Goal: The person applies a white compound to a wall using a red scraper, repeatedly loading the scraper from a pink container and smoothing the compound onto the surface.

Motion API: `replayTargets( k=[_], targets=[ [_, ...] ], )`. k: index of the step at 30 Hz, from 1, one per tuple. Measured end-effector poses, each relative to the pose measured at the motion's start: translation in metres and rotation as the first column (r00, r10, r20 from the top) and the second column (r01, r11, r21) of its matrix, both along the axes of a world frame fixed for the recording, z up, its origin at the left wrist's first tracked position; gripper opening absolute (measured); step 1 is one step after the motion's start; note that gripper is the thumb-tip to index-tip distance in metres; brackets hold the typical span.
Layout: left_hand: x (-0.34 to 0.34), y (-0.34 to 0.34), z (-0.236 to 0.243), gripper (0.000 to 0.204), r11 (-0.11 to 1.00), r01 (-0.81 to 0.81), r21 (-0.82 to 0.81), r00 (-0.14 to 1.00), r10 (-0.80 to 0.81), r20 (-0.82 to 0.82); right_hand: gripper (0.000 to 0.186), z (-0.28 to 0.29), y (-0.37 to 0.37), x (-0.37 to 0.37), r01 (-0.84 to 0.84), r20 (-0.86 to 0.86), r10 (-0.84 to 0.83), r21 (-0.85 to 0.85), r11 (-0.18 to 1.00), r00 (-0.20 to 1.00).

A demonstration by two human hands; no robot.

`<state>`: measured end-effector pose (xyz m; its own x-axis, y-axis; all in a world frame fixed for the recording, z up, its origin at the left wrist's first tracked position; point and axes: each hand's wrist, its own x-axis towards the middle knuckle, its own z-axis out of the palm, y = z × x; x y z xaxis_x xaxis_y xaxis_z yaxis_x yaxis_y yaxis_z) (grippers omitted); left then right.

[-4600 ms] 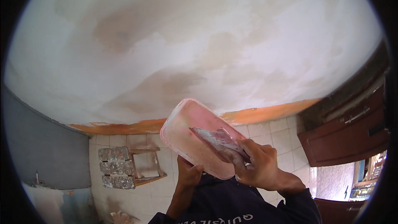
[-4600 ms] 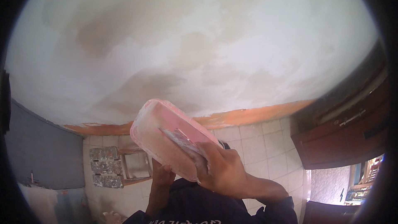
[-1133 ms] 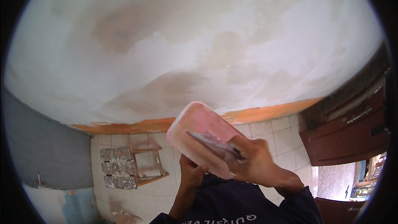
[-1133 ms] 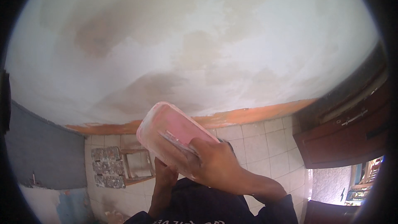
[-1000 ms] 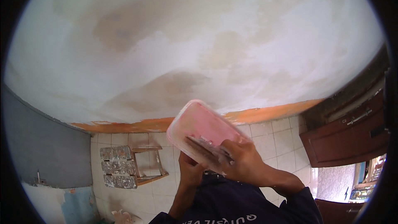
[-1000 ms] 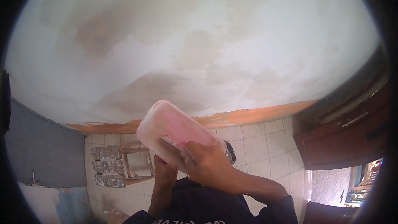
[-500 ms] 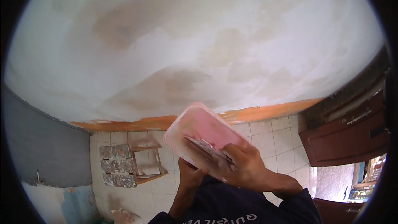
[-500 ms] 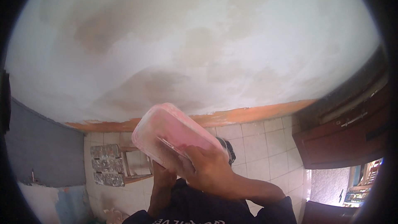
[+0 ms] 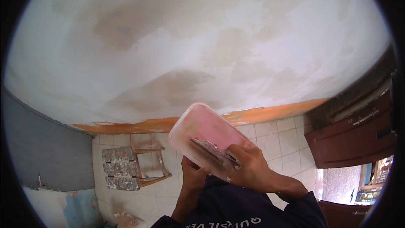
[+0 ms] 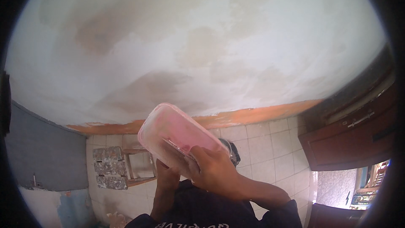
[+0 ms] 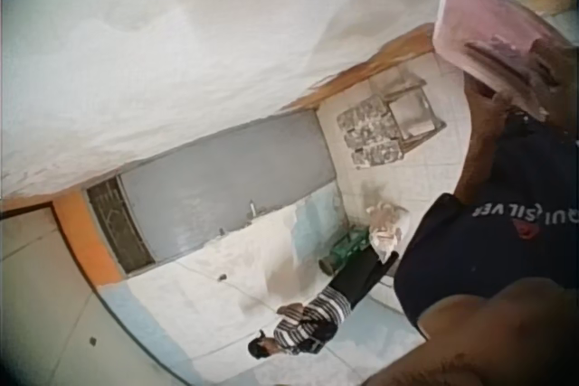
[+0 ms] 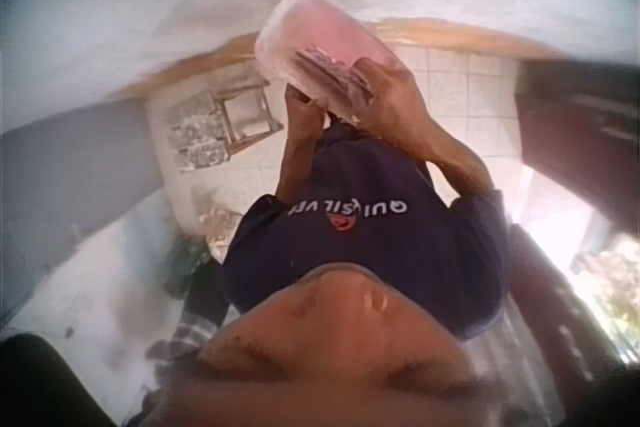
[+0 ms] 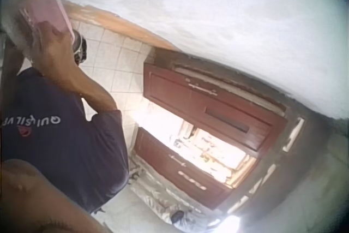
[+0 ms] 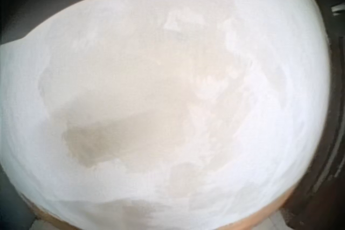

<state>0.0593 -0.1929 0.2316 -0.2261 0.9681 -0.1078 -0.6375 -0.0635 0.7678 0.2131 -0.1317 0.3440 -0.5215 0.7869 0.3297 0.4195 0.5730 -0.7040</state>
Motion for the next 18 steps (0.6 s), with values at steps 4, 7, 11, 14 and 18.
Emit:
replayTargets(
  k=[4, 7, 11, 14, 18],
  targets=[
    [0.001, 0.003, -0.003, 0.089, 0.999, 0.007, 0.040, 0.999, -0.005, -0.036, 0.020, 0.011, -0.003, 0.004, -0.010, -0.014, 0.009, -0.052, 0.999, 1.000],
    [-0.001, 0.003, 0.002, 0.092, 0.997, -0.038, -0.070, 0.997, 0.034, -0.062, 0.020, 0.000, 0.004, 0.000, -0.007, -0.042, 0.008, 0.018, 1.000, 0.999],
    [-0.004, 0.001, -0.010, 0.093, 0.998, -0.053, 0.026, 0.999, 0.052, 0.014, 0.017, 0.022, -0.005, 0.011, 0.049, -0.083, -0.057, -0.105, 0.993, 0.995],
    [-0.003, 0.000, -0.009, 0.094, 0.999, -0.044, 0.013, 0.999, 0.044, -0.006, 0.016, 0.025, -0.012, 0.015, -0.014, -0.058, 0.013, -0.008, 1.000, 0.998],
    [-0.002, 0.003, 0.005, 0.095, 0.999, -0.030, 0.027, 0.991, 0.033, -0.133, 0.019, -0.002, -0.015, -0.007, -0.074, -0.115, 0.076, 0.022, 0.997, 0.990]
  ],
)
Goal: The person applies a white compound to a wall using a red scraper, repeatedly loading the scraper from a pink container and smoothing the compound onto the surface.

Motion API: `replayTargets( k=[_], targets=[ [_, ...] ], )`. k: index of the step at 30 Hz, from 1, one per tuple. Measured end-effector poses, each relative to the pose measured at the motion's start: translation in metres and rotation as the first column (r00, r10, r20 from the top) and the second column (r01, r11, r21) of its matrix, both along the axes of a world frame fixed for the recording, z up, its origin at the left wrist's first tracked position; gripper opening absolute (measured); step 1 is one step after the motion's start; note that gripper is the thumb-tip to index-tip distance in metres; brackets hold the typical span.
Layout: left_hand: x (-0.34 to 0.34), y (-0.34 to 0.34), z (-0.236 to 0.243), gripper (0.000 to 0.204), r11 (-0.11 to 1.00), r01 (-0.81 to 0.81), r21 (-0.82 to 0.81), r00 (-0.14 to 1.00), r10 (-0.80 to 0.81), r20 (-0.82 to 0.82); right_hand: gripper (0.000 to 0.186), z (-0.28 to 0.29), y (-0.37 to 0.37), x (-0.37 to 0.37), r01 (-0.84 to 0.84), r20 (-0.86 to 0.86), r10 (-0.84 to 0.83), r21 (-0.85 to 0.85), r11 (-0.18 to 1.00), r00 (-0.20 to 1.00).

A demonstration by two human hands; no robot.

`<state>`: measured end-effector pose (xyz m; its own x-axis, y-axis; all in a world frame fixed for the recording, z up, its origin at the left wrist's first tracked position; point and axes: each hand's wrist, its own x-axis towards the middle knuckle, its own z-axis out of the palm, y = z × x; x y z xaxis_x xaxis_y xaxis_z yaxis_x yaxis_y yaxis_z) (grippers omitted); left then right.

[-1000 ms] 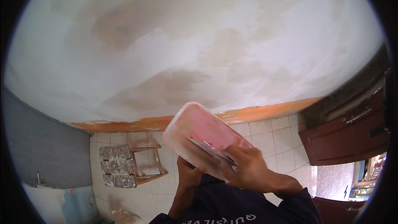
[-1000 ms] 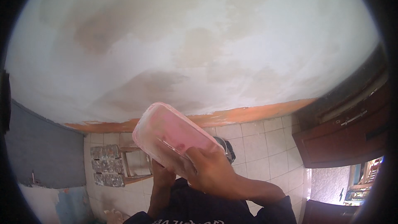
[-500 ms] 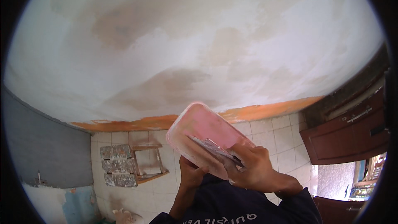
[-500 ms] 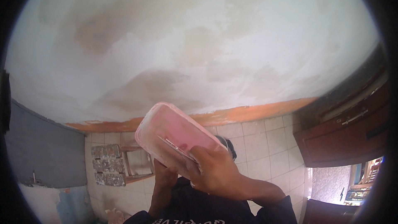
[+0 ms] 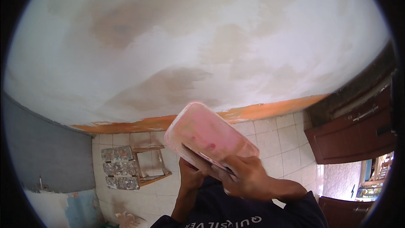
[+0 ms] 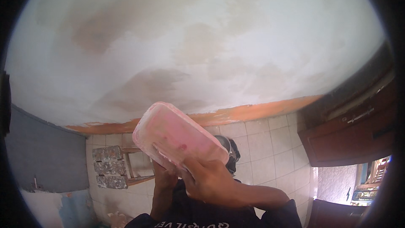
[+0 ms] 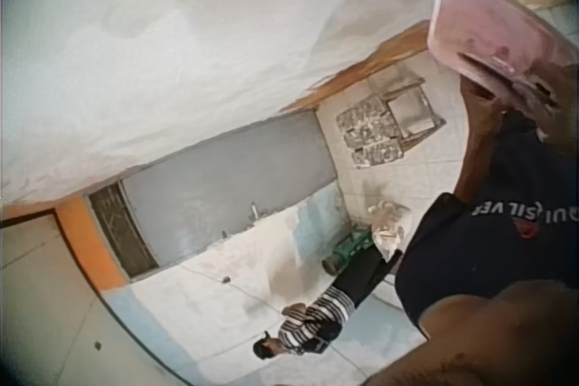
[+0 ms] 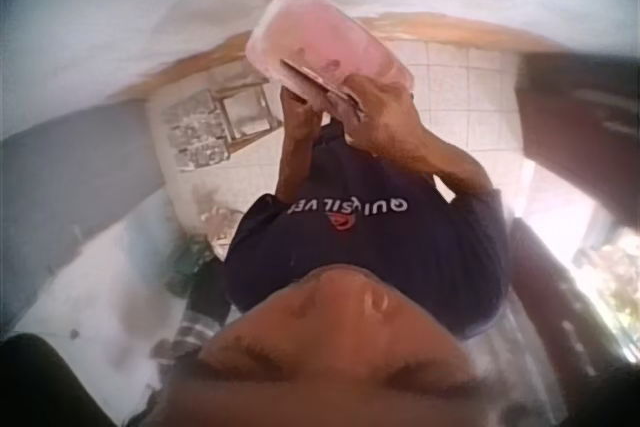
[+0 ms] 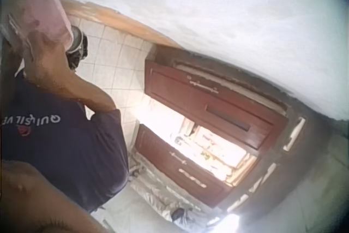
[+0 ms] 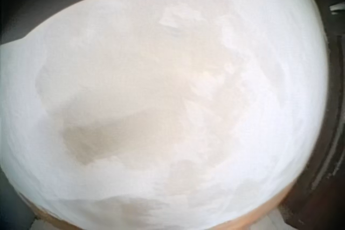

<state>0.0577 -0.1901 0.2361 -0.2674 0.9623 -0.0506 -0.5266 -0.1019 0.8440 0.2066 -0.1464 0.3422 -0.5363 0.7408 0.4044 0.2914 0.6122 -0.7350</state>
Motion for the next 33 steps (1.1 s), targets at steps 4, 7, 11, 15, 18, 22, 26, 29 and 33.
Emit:
replayTargets(
  k=[4, 7, 11, 15, 18, 22, 26, 29, 33],
  targets=[
    [-0.004, -0.004, -0.011, 0.094, 1.000, 0.005, 0.028, 0.998, -0.007, 0.058, 0.021, 0.001, 0.010, 0.005, 0.067, 0.047, -0.068, 0.021, 0.998, 0.997],
    [-0.002, -0.004, -0.009, 0.094, 1.000, -0.012, 0.012, 0.997, 0.011, 0.082, 0.021, 0.022, 0.007, 0.014, 0.067, 0.026, -0.065, -0.108, 0.992, 0.998],
    [-0.001, 0.000, 0.000, 0.094, 1.000, 0.018, -0.006, 0.999, -0.018, 0.043, 0.017, -0.002, 0.007, 0.002, 0.009, 0.014, -0.008, -0.031, 0.999, 1.000],
    [-0.003, -0.005, -0.009, 0.093, 1.000, -0.010, 0.020, 0.996, 0.008, 0.093, 0.013, 0.015, 0.006, 0.009, 0.058, 0.020, -0.056, -0.119, 0.991, 0.998],
    [-0.001, -0.002, -0.006, 0.094, 1.000, -0.017, 0.010, 0.997, 0.016, 0.082, 0.015, 0.007, -0.001, 0.006, -0.004, 0.031, 0.006, -0.044, 0.999, 1.000],
    [-0.002, -0.006, -0.003, 0.096, 1.000, 0.015, 0.014, 0.992, -0.017, 0.125, 0.013, 0.008, 0.006, 0.006, 0.065, 0.054, -0.064, -0.019, 0.998, 0.997],
    [-0.001, -0.003, -0.009, 0.095, 1.000, -0.022, -0.012, 0.997, 0.023, 0.070, 0.013, 0.016, 0.004, 0.006, 0.023, 0.063, -0.028, 0.079, 0.997, 0.998],
    [-0.001, -0.002, -0.005, 0.090, 0.999, -0.021, -0.030, 0.999, 0.022, 0.041, 0.015, -0.005, 0.010, 0.004, 0.045, 0.077, -0.047, 0.036, 0.998, 0.996],
    [0.000, -0.002, -0.008, 0.083, 0.998, -0.029, -0.057, 1.000, 0.029, 0.000, 0.016, 0.006, 0.008, 0.005, 0.053, 0.033, -0.053, -0.009, 0.999, 0.998]
  ],
)
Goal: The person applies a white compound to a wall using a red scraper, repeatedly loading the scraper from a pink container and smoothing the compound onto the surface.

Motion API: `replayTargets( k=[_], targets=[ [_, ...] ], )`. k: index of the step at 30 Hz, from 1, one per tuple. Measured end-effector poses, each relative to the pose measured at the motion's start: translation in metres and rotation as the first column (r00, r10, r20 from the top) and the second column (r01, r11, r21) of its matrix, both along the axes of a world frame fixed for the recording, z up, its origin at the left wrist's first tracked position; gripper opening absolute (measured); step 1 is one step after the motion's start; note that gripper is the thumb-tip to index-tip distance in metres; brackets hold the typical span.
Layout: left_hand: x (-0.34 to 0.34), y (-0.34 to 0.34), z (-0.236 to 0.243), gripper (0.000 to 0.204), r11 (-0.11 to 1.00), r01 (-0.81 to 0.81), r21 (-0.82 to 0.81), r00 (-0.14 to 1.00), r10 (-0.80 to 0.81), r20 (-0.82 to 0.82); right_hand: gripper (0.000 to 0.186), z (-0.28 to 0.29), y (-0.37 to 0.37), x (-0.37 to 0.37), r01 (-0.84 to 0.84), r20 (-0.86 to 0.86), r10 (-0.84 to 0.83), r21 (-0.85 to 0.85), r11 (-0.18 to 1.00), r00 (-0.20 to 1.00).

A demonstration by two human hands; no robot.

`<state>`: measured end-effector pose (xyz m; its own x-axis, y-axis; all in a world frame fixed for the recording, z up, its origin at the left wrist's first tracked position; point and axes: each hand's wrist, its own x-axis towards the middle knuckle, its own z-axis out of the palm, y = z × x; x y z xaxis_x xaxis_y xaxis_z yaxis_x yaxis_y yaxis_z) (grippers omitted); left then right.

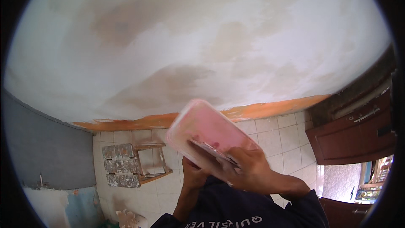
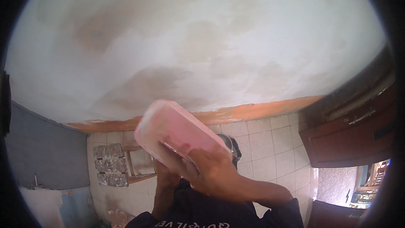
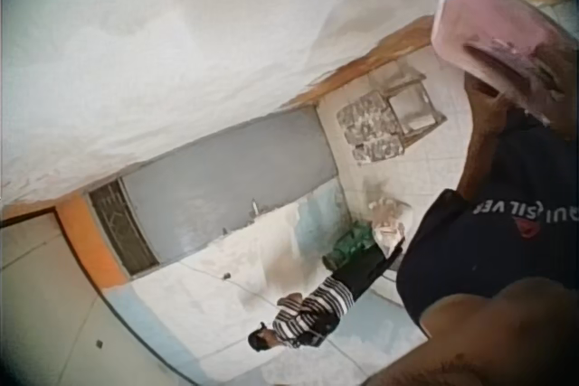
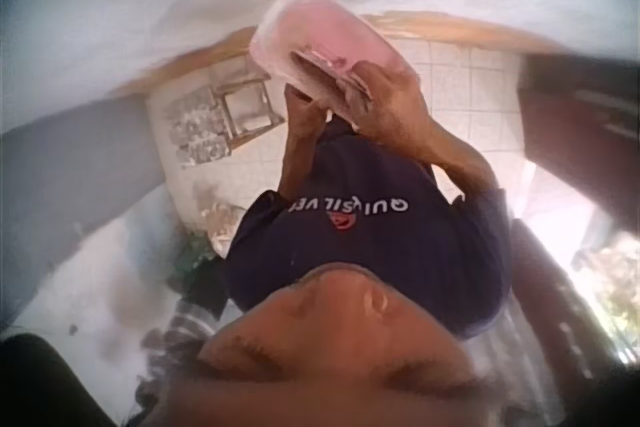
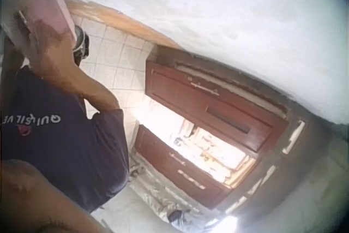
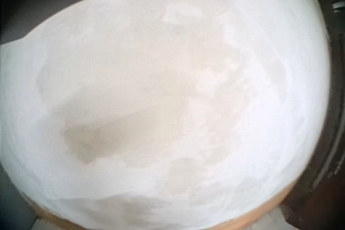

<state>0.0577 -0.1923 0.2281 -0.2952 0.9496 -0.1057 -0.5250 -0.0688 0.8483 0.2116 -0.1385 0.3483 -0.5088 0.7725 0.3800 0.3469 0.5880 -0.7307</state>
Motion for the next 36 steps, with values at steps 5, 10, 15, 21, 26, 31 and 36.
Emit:
replayTargets(
  k=[5, 10, 15, 21, 26, 31, 36],
  targets=[
    [-0.001, -0.002, 0.003, 0.084, 0.997, 0.035, 0.066, 0.997, -0.039, 0.063, 0.013, -0.003, 0.004, -0.002, -0.007, 0.013, 0.007, 0.007, 1.000, 1.000],
    [-0.001, 0.000, 0.011, 0.089, 0.996, 0.045, 0.072, 0.998, -0.048, 0.046, 0.012, -0.013, 0.002, -0.004, 0.017, 0.073, -0.011, -0.088, 0.996, 0.997],
    [-0.002, -0.005, -0.007, 0.095, 0.996, 0.005, 0.086, 0.996, -0.012, 0.085, 0.017, 0.005, 0.007, 0.006, 0.025, 0.076, -0.015, -0.126, 0.992, 0.997],
    [0.001, -0.006, -0.014, 0.092, 0.993, -0.036, 0.113, 0.999, 0.032, 0.042, 0.019, 0.008, 0.016, 0.017, 0.017, 0.165, -0.053, 0.210, 0.977, 0.985],
    [-0.006, -0.002, -0.014, 0.093, 0.991, 0.055, 0.123, 0.998, -0.054, -0.014, 0.020, -0.008, 0.003, 0.012, 0.006, 0.185, -0.038, 0.170, 0.985, 0.982],
    [-0.003, 0.001, -0.009, 0.095, 0.988, 0.076, 0.134, 0.996, -0.080, 0.025, 0.020, -0.028, -0.002, 0.000, 0.058, 0.020, -0.058, 0.014, 0.998, 0.998],
    [-0.010, -0.001, -0.024, 0.094, 0.988, 0.100, 0.122, 0.993, -0.106, 0.046, 0.017, -0.037, -0.008, -0.012, 0.115, -0.025, -0.117, -0.079, 0.990, 0.993]
  ],
)
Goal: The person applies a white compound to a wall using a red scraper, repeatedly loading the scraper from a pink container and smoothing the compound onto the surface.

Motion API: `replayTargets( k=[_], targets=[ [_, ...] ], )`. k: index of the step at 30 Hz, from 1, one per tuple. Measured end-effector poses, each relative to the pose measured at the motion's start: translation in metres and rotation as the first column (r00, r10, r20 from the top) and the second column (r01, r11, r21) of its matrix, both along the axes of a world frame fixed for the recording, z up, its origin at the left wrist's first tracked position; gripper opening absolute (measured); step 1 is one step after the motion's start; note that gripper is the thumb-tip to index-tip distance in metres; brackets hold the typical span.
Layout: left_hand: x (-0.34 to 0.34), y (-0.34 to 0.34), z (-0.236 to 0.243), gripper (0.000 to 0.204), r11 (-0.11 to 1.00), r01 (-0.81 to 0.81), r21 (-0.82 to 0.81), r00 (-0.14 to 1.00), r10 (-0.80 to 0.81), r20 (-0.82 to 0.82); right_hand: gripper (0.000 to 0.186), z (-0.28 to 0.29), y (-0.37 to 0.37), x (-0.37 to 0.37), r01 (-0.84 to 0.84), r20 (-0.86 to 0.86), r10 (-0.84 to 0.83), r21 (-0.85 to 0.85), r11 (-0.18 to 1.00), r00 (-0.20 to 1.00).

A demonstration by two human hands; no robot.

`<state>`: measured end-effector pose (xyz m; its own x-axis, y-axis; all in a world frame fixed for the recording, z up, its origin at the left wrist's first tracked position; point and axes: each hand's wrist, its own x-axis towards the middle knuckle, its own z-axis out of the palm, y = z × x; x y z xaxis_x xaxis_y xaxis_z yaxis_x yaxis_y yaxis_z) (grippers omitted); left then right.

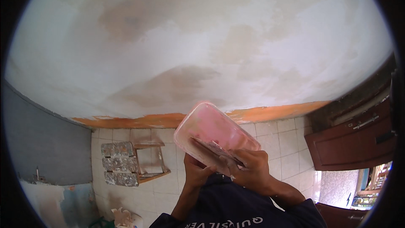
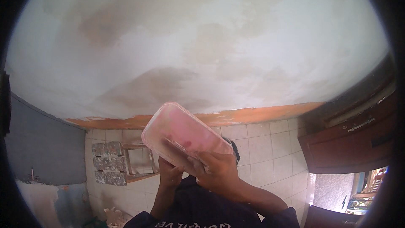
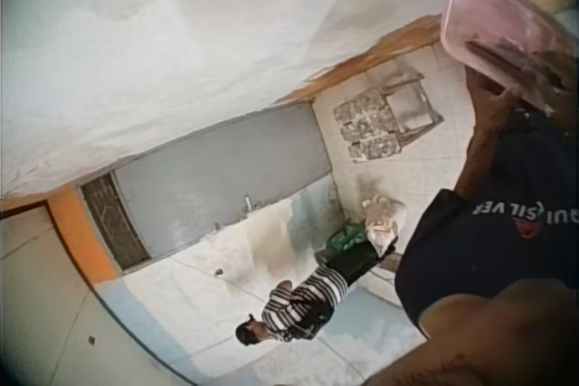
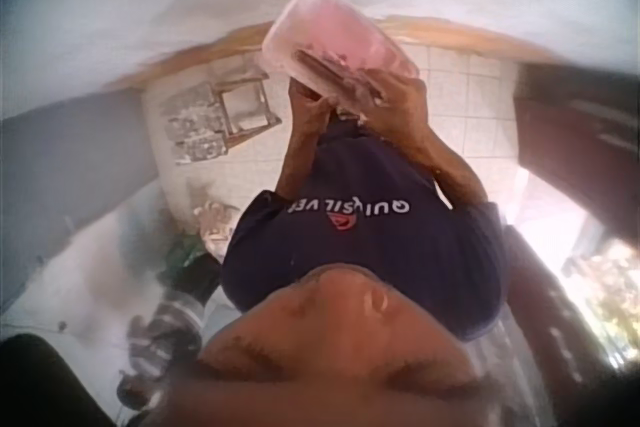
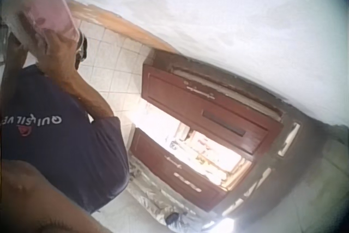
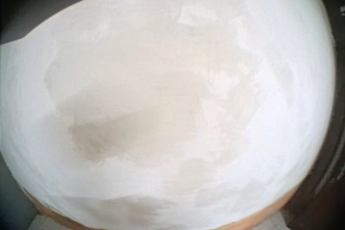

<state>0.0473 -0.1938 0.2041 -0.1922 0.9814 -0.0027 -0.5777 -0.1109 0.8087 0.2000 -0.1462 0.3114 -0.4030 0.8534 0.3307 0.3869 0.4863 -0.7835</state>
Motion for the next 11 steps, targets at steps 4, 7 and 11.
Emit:
replayTargets(
  k=[4, 7, 11],
  targets=[
    [-0.003, -0.001, -0.007, 0.091, 0.998, 0.056, -0.013, 0.998, -0.056, 0.001, 0.017, 0.005, 0.007, -0.011, 0.051, -0.019, -0.050, 0.032, 0.998, 0.999],
    [-0.001, 0.001, -0.010, 0.087, 0.996, 0.082, -0.035, 0.997, -0.082, -0.004, 0.018, 0.011, 0.010, -0.013, 0.058, -0.010, -0.059, -0.022, 0.998, 0.998],
    [0.002, -0.005, -0.017, 0.081, 0.966, 0.199, -0.166, 0.959, -0.156, 0.238, 0.025, 0.011, 0.014, -0.007, 0.142, -0.060, -0.160, -0.230, 0.963, 0.985]
  ],
)
